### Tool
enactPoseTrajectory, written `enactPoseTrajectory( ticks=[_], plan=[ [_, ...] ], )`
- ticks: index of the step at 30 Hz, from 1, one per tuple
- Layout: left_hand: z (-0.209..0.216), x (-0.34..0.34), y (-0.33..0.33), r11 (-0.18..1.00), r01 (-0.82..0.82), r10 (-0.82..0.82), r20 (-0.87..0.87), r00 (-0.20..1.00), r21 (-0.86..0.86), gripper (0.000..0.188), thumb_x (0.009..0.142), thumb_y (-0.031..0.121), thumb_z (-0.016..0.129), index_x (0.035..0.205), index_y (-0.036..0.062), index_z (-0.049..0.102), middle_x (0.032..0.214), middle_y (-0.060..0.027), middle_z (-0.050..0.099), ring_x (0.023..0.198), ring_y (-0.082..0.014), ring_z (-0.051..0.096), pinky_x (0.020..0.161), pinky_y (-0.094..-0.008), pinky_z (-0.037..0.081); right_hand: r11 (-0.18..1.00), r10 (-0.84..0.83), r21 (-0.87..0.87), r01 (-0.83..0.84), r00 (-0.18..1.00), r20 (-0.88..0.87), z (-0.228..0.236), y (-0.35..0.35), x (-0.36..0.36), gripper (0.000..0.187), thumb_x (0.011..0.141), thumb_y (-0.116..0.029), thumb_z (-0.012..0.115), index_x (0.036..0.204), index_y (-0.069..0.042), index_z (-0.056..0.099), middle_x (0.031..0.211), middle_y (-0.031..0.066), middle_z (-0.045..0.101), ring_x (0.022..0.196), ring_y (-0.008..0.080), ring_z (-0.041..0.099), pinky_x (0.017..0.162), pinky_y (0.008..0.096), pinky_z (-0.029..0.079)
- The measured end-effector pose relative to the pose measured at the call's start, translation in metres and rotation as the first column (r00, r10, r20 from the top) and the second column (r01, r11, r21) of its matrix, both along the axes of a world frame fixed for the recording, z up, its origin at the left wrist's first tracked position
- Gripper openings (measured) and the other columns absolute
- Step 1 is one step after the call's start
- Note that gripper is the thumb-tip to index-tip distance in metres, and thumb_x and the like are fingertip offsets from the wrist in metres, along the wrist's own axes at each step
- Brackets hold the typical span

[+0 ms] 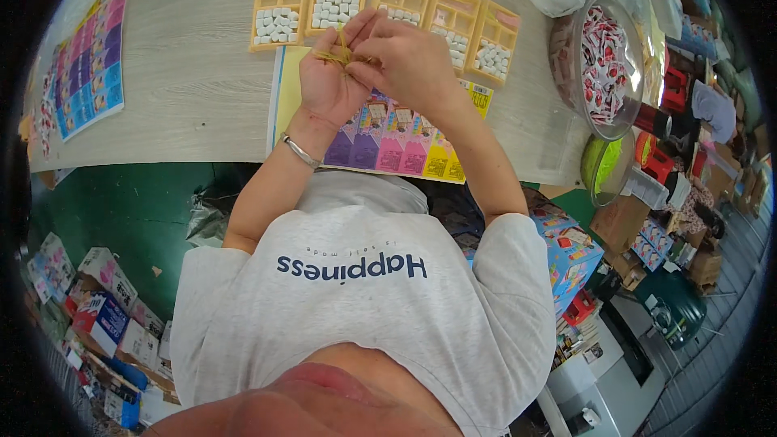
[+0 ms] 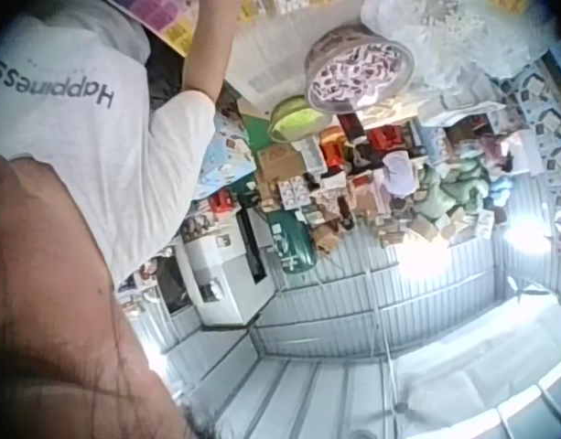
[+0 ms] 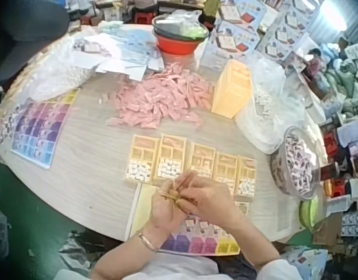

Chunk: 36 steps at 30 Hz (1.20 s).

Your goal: Manually assembling small components into plastic trays and wrapping them with decorative paper sleeves.

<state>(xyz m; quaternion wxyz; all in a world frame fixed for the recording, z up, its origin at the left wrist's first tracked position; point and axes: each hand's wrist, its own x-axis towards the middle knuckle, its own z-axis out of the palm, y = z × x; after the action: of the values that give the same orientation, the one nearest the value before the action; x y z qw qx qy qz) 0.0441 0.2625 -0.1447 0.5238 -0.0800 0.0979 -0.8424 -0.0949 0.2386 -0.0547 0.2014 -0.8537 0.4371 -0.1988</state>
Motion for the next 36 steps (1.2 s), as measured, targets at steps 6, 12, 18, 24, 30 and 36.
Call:
enactPoseTrajectory(
  ticks=[6, 12, 18, 24, 30, 36],
  plan=[
    [0.000, 0.002, 0.000, 0.993, -0.083, 0.076, 0.089, 0.993, 0.084, 0.053, 0.107, 0.029, 0.023, 0.142, -0.0036, 0.047, 0.143, -0.0180, 0.053, 0.129, -0.0292, 0.053, 0.111, -0.0405, 0.042, 0.998, 0.031, 0.046, -0.029, 0.999, -0.043, -0.009, 0.001, -0.005, 0.015, 0.082, -0.017, 0.075, 0.097, -0.014, 0.074, 0.095, 0.0022, 0.067, 0.082, 0.0249, 0.068, 0.066, 0.0371, 0.055],
    [-0.004, 0.004, 0.005, 0.996, -0.048, 0.052, -0.055, 0.997, 0.071, 0.054, 0.107, 0.029, 0.023, 0.142, -0.0044, 0.047, 0.145, -0.0199, 0.051, 0.129, -0.0298, 0.053, 0.111, -0.0413, 0.042, 0.990, 0.133, 0.054, -0.128, 0.986, -0.104, -0.009, -0.002, -0.007, 0.012, 0.084, -0.016, 0.072, 0.096, -0.013, 0.070, 0.098, 0.0024, 0.065, 0.084, 0.0257, 0.067, 0.067, 0.0370, 0.055],
    [-0.010, 0.015, 0.000, 0.997, -0.076, 0.077, -0.032, 0.997, 0.016, 0.055, 0.107, 0.031, 0.023, 0.141, -0.0054, 0.048, 0.141, -0.0201, 0.056, 0.127, -0.0310, 0.054, 0.109, -0.0460, 0.042, 0.980, 0.187, -0.044, -0.192, 0.978, -0.091, -0.011, -0.013, -0.004, 0.009, 0.085, -0.015, 0.072, 0.094, -0.013, 0.069, 0.094, 0.0018, 0.065, 0.082, 0.0243, 0.067, 0.065, 0.0359, 0.055],
    [0.000, 0.028, 0.002, 0.994, -0.100, 0.102, -0.037, 0.994, 0.044, 0.053, 0.106, 0.030, 0.027, 0.135, -0.0059, 0.054, 0.133, -0.0212, 0.062, 0.125, -0.0342, 0.058, 0.110, -0.0459, 0.044, 0.984, 0.141, -0.123, -0.133, 0.988, 0.064, -0.012, -0.058, 0.005, 0.009, 0.085, -0.013, 0.073, 0.092, -0.010, 0.069, 0.087, 0.0030, 0.065, 0.076, 0.0250, 0.067, 0.064, 0.0356, 0.054],
    [0.018, 0.034, -0.005, 0.958, -0.174, 0.114, 0.253, 0.961, 0.227, 0.051, 0.106, 0.029, 0.030, 0.133, -0.0075, 0.054, 0.134, -0.0219, 0.060, 0.131, -0.0360, 0.054, 0.115, -0.0467, 0.040, 0.973, -0.047, -0.232, 0.023, 0.994, -0.098, -0.035, -0.122, 0.019, 0.018, 0.090, -0.022, 0.066, 0.087, -0.004, 0.068, 0.085, 0.0151, 0.067, 0.083, 0.0352, 0.067, 0.074, 0.0432, 0.054],
    [-0.001, 0.039, -0.004, 0.976, -0.173, 0.161, 0.093, 0.982, 0.131, 0.047, 0.107, 0.026, 0.031, 0.131, -0.0078, 0.054, 0.124, -0.0202, 0.064, 0.119, -0.0313, 0.060, 0.109, -0.0443, 0.047, 0.989, 0.146, -0.023, -0.145, 0.985, 0.092, -0.001, -0.060, 0.041, 0.008, 0.084, -0.012, 0.074, 0.091, -0.010, 0.071, 0.085, 0.0031, 0.066, 0.077, 0.0234, 0.068, 0.063, 0.0335, 0.054]
  ],
)
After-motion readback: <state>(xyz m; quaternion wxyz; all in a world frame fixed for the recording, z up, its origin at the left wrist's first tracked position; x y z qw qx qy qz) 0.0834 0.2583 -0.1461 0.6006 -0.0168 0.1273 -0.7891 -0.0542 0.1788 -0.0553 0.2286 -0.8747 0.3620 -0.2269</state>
